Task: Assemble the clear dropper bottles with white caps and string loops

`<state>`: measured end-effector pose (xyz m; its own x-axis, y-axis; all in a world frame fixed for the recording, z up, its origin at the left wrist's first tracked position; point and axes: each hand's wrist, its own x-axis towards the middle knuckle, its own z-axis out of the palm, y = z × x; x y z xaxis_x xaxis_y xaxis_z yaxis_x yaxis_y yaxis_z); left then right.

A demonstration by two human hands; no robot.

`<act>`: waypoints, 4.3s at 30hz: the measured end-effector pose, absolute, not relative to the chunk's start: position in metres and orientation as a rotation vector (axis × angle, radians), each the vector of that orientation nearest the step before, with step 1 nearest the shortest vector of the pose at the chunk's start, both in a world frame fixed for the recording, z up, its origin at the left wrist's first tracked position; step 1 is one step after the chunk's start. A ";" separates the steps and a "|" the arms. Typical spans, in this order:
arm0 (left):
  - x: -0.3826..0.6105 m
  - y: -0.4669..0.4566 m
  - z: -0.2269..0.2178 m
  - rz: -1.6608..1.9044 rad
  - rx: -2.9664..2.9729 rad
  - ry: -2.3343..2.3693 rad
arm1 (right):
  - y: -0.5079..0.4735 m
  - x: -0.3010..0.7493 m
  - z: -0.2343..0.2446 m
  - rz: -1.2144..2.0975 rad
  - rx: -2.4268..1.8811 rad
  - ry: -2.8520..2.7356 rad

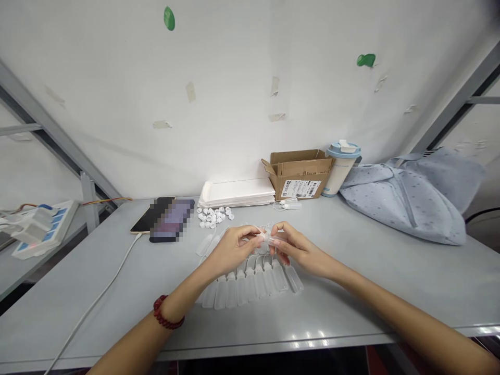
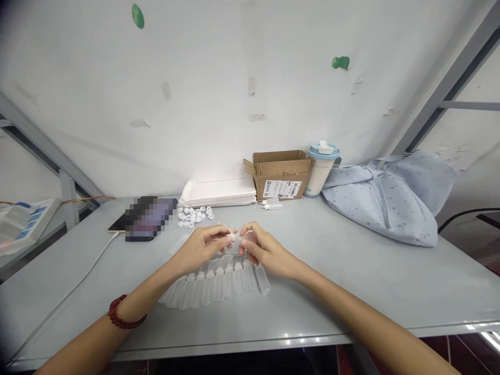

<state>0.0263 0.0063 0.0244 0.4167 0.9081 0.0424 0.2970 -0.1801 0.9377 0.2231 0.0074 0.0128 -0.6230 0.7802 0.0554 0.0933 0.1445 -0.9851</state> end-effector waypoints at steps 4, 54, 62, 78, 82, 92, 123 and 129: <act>0.027 0.006 0.023 0.730 1.693 1.104 | 0.006 0.223 0.012 1.468 -0.869 -1.893; 0.033 0.005 0.024 0.924 1.996 1.163 | 0.017 0.228 0.023 0.937 -1.005 -2.069; 0.029 0.006 0.023 0.981 2.290 1.179 | 0.025 0.226 0.018 1.317 -0.985 -1.908; 0.023 0.002 0.018 0.835 2.319 1.095 | 0.013 0.220 0.012 1.034 -0.948 -2.085; 0.021 0.000 0.016 0.883 2.360 0.996 | 0.003 0.222 0.007 0.995 -1.011 -2.090; 0.025 -0.008 0.019 0.892 2.583 0.988 | 0.008 0.225 0.015 1.507 -1.046 -1.850; -0.024 0.080 -0.002 0.572 2.566 1.565 | 0.113 0.295 -0.051 -0.115 -1.183 -2.063; -0.026 0.083 -0.013 0.552 2.604 1.532 | 0.117 0.293 -0.058 -0.241 -1.260 -2.052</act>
<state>-0.0259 0.0833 -0.0126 0.4386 0.8574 0.2692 0.8322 -0.5005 0.2384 0.2933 0.1167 -0.0577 -0.2760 0.7070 0.6511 0.8385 0.5083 -0.1965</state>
